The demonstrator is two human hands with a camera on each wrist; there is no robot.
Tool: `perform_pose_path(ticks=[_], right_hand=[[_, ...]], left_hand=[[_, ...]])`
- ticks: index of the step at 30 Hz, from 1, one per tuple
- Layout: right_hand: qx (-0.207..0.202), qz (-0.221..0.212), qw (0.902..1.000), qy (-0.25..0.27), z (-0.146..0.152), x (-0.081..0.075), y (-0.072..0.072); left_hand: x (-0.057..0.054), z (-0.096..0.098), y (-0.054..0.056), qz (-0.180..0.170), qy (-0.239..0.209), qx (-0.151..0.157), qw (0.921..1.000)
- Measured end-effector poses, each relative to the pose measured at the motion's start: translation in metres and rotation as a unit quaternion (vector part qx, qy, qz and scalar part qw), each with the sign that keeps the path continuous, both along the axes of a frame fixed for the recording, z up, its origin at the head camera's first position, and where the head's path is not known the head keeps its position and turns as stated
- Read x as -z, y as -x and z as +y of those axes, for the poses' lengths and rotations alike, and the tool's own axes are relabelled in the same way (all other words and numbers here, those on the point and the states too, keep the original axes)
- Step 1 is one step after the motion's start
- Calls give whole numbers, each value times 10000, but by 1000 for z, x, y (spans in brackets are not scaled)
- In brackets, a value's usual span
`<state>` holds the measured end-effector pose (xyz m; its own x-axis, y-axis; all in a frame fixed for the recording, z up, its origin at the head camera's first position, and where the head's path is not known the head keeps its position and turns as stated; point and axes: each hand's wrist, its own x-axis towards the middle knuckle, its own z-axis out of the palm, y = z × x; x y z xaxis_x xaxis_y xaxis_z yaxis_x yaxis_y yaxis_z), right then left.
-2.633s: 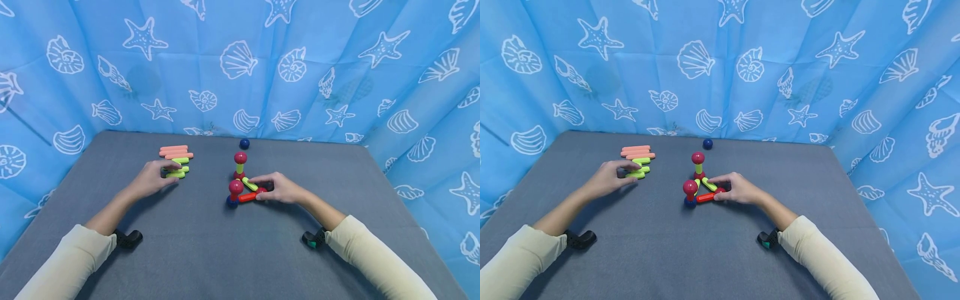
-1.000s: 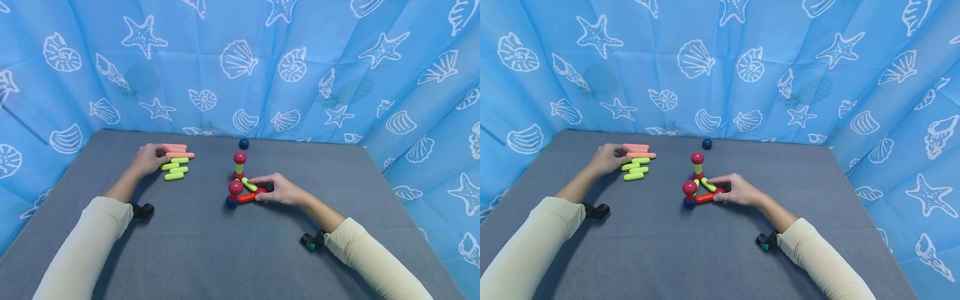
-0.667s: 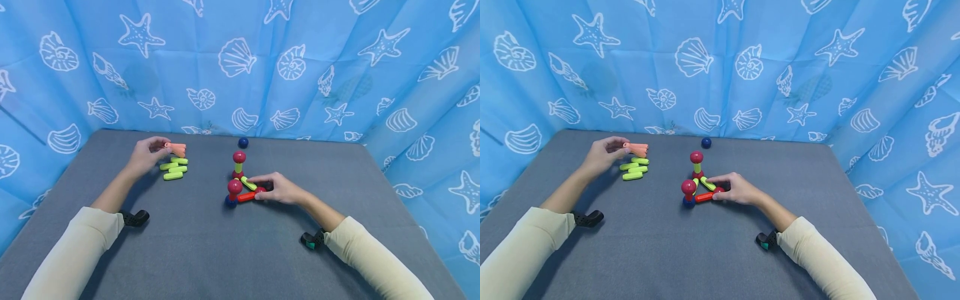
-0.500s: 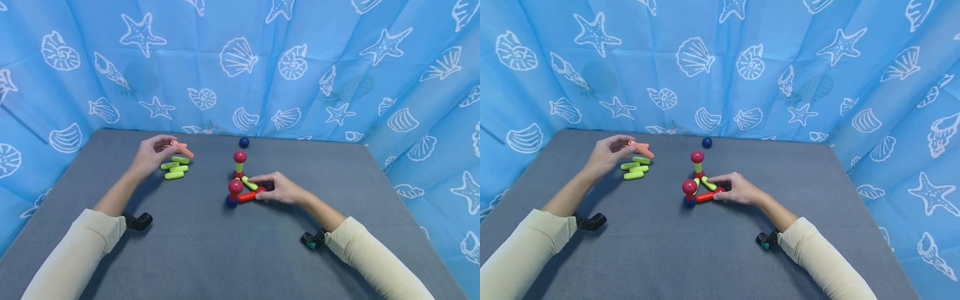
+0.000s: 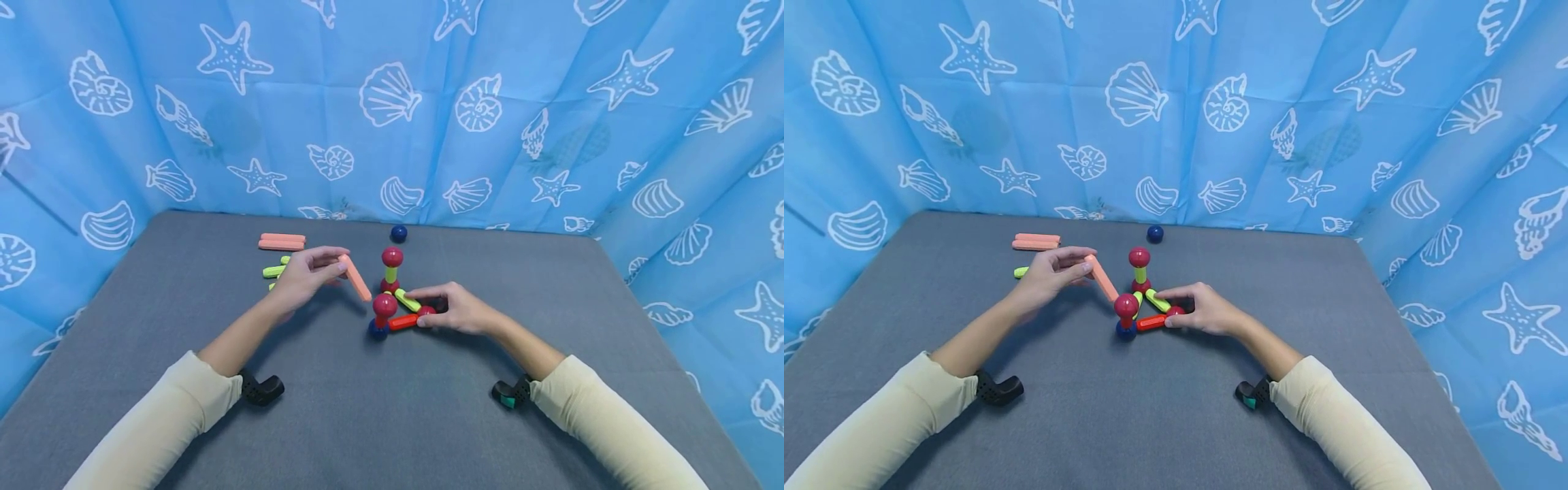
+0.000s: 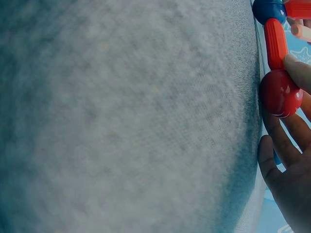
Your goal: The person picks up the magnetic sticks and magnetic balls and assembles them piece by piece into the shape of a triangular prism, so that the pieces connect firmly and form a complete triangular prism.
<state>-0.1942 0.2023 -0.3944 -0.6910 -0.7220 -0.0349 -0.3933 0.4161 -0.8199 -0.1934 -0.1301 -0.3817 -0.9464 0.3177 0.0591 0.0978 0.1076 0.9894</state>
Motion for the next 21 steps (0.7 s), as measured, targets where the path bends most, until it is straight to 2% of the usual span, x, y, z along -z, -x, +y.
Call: perform_pose_path(ticks=[7,15,21], right_hand=[[37,-61,10000,-9,0,-1,-1],[46,-68,10000,-22,0,0,0],[60,-54,9999,-59,-1,0,0]], left_hand=[[6,20,0,-218,6,198,9996],[8,36,5,-210,5,380,9991],[7,42,7,-214,93,405,9989]])
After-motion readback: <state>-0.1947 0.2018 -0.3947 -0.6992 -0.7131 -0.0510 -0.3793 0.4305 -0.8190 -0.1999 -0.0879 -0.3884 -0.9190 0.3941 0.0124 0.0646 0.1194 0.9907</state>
